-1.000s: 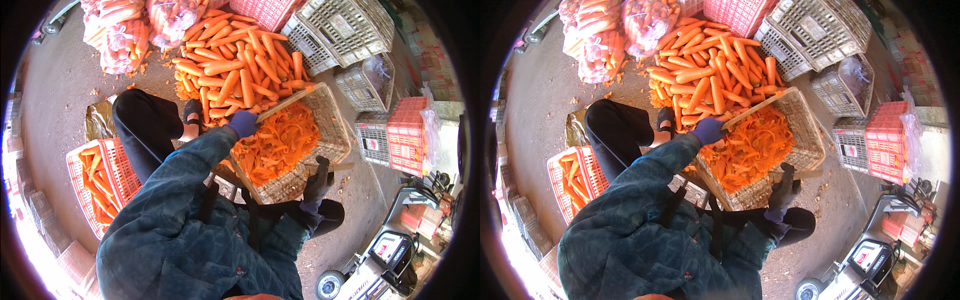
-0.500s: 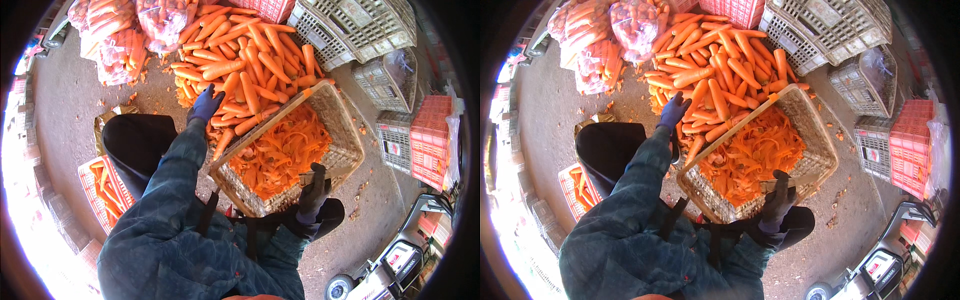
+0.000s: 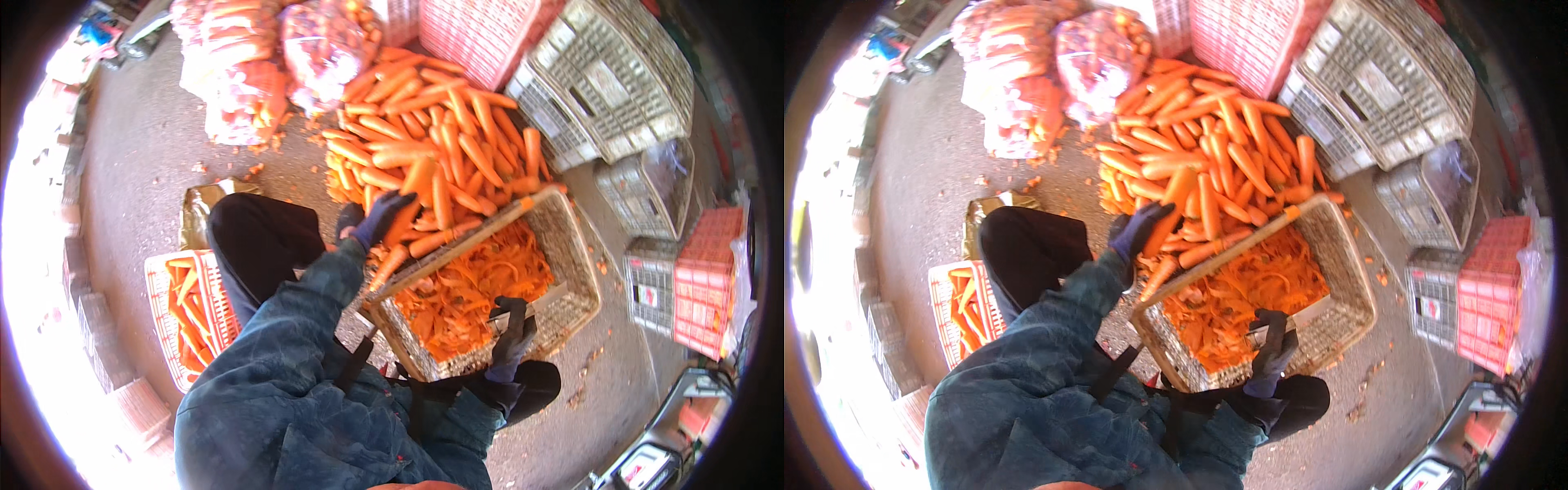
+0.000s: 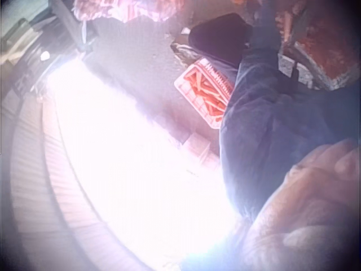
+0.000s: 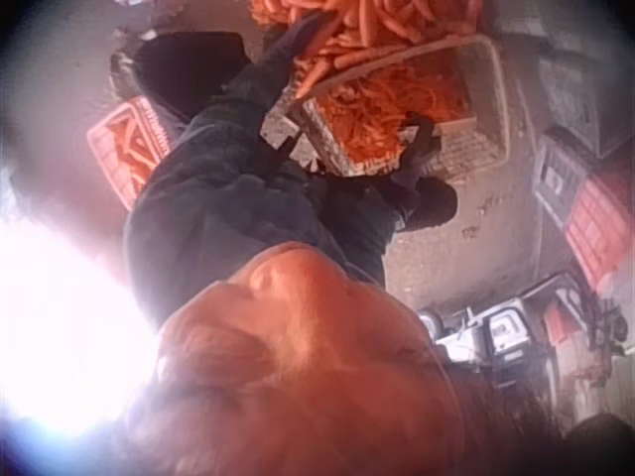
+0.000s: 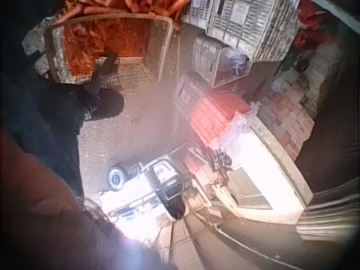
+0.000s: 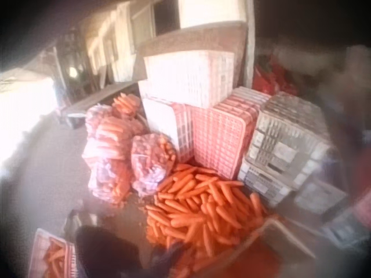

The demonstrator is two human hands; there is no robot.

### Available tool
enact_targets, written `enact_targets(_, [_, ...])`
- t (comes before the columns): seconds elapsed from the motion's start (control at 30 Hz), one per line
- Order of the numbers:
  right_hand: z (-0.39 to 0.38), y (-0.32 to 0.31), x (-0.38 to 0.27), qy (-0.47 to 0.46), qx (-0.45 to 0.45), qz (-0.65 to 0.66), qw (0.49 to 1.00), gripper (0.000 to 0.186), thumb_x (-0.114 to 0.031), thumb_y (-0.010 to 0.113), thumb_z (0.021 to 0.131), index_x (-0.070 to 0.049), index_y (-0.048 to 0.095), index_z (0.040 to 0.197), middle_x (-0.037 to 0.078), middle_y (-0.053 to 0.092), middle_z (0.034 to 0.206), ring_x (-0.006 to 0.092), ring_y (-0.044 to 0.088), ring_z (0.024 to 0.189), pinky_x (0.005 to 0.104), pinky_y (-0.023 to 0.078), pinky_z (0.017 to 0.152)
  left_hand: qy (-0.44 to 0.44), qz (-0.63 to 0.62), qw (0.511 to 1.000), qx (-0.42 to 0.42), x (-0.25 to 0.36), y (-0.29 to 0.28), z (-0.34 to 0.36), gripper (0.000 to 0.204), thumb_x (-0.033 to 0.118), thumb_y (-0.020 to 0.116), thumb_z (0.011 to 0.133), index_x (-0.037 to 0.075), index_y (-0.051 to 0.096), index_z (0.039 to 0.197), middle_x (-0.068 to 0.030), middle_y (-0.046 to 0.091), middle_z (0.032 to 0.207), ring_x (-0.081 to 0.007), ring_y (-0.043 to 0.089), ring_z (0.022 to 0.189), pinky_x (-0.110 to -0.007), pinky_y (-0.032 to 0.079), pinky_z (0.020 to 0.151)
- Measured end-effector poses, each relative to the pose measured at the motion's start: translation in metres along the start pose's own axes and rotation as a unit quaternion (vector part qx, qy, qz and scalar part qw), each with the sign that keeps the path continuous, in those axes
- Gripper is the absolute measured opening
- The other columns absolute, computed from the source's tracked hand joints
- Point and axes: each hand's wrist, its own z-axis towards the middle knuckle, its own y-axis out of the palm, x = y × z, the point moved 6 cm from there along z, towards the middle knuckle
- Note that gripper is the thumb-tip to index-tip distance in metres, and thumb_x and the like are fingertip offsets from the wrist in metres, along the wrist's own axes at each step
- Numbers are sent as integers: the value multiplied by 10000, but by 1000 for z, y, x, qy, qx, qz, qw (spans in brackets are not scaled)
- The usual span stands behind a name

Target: The person sits on the ground and peels carrots one by one using a handheld peeler, placing the peeled carrots into a red basket. The person then packs the peeled carrots into a plastic bag.

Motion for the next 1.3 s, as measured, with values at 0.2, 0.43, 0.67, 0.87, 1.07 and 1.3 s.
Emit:
enact_targets(0.2, [-12, 17, 12, -3, -51, 62, 997, 398, -383, 560, 974, -1, 660, 1024, 106, 663, 829, 201, 608, 653, 374, 482, 615, -39, 107, 993, 40, 104, 33, -25, 667, 396, 730, 876, -39, 531, 1340, -136, 636, 1252, -227, 614, 1111, -354, 487, 944])
enact_targets(0.43, [-40, -19, -15, 55, 32, 123, 990, 261, -243, 640, 911, 0, 665, 1001, 84, 635, 755, 153, 548, 553, 296, 451, 511, 77, 386, 897, -201, 185, 44, -17, 478, 401, 586, 951, 58, 598, 1283, -158, 672, 1168, -322, 644, 1045, -419, 496, 896])
enact_targets(0.67, [-52, -100, -86, 15, 118, -9, 993, 336, -352, 596, 953, -34, 663, 1036, 50, 601, 786, 121, 542, 622, 245, 433, 532, 51, 398, 828, -391, 231, 77, -47, 464, 399, 573, 962, 126, 589, 1337, -129, 672, 1208, -289, 649, 1059, -404, 496, 897])
enact_targets(0.87, [-30, -123, -11, 95, 47, -84, 991, 309, -336, 595, 944, -48, 639, 1048, 10, 507, 763, 100, 481, 584, 242, 395, 519, 111, 479, 783, -382, 180, 107, -53, 332, 316, 622, 930, 99, 601, 1181, -156, 675, 898, -346, 677, 822, -453, 537, 691])
enact_targets(1.07, [-11, -78, 21, 332, 39, -6, 942, 309, -330, 542, 1004, -46, 649, 1058, -17, 487, 648, 80, 459, 479, 239, 374, 415, -6, 559, 732, -390, 170, 95, -33, 518, 316, 567, 942, 43, 466, 1371, -174, 602, 1122, -347, 660, 915, -458, 555, 719])
enact_targets(1.3, [-21, -38, -1, 456, -31, 40, 888, 275, -321, 553, 992, -72, 662, 1034, -34, 481, 634, 90, 444, 481, 239, 375, 432, -92, 502, 780, -363, 168, 99, -55, 444, 300, 563, 938, 34, 505, 1288, -169, 620, 1004, -362, 656, 843, -491, 547, 716])
